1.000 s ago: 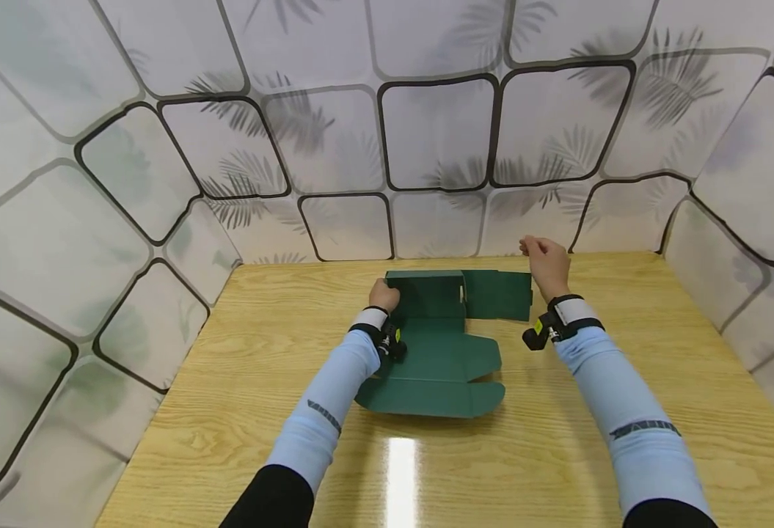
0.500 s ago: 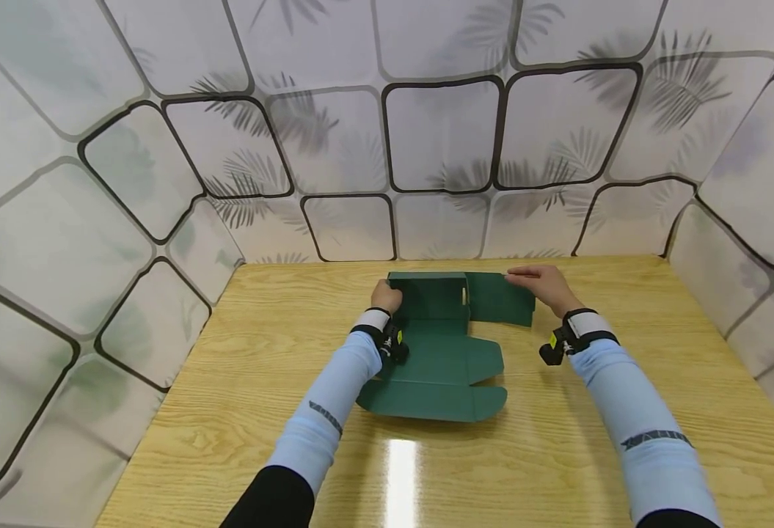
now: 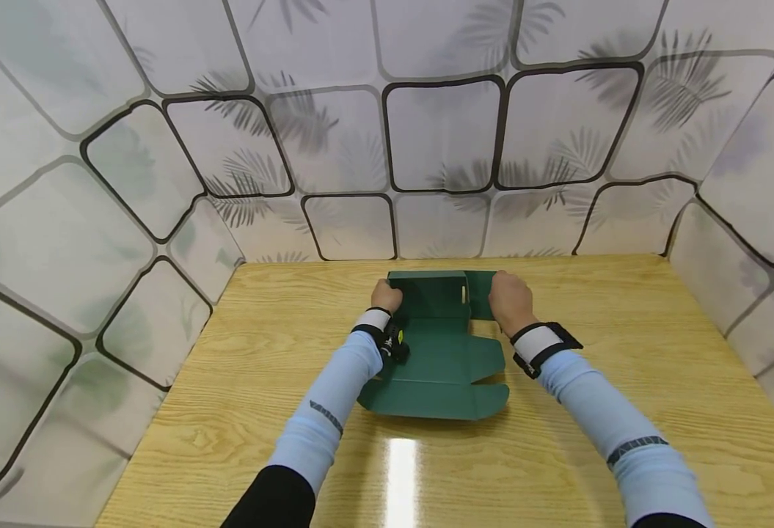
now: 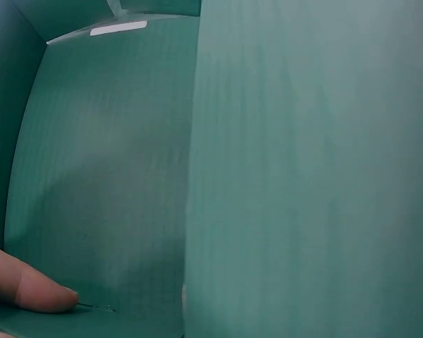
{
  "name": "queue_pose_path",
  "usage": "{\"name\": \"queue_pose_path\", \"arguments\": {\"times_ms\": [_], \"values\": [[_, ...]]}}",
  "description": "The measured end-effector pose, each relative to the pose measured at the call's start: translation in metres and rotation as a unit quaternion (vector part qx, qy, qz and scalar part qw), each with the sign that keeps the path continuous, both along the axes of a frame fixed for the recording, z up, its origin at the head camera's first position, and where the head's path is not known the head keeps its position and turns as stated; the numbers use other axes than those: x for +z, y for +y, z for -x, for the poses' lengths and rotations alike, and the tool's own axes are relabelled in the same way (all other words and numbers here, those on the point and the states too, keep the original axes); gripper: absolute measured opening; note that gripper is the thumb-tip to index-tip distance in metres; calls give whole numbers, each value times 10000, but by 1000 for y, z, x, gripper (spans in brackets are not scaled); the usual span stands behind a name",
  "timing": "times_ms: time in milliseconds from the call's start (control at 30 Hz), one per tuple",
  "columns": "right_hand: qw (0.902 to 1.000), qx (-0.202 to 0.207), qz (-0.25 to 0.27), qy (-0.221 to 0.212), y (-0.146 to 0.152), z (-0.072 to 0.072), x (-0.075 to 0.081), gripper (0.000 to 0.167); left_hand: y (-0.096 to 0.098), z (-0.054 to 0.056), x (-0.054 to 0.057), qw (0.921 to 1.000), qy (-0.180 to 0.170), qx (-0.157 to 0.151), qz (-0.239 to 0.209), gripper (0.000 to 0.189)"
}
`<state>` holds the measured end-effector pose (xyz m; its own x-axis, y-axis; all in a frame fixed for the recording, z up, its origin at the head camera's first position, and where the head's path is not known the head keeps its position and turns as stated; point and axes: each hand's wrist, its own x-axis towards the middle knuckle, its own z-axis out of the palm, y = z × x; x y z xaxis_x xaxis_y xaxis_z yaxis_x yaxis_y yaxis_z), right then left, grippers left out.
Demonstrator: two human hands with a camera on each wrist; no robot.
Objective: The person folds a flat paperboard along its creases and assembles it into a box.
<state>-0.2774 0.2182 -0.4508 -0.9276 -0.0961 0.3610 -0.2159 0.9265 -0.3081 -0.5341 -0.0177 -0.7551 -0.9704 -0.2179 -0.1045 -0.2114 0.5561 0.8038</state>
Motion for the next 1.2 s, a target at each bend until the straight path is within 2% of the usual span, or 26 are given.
{"name": "queue_pose_path", "arguments": {"times_ms": [100,200,267,333,433,533,633,700,767,800,900,1000,1200], "values": [[9990,234,346,-128,3,-1,4,28,-1,-1,1,10000,-21,17,36,48],[9879,580,1104,-927,14,2,10,47,-5,-3,6,9999,-12,67,127,49],[9711,784,1641,-1544,20,4,13,60,-7,-5,12,9999,-50,73,141,50],[9450,980,2260,-2150,26,7,15,68,-9,-6,15,9999,-82,58,112,51],[9066,1411,2960,-2656,32,10,15,69,-8,-5,15,9999,-96,33,44,52],[8762,1851,3284,-3004,36,12,11,64,-7,-4,8,10000,-26,22,23,53],[8567,2164,3431,-3185,42,13,6,61,-5,-3,3,10000,-4,-18,57,53],[8509,2194,3483,-3264,44,13,2,62,-5,-4,1,10000,-9,-33,85,52],[8512,2195,3455,-3286,45,13,-1,65,-5,-3,1,9999,-15,-9,100,52],[8560,2154,3377,-3267,44,13,-2,67,-5,-3,1,10000,-13,14,96,52],[8754,2013,3057,-3157,36,15,-5,70,-5,-3,3,9999,-1,75,82,52],[8962,1789,2732,-3002,23,19,-7,62,-5,-4,5,9999,33,82,92,51],[9258,1062,2457,-2670,-6,20,-6,44,-4,-5,7,10000,-28,37,44,53]]}}
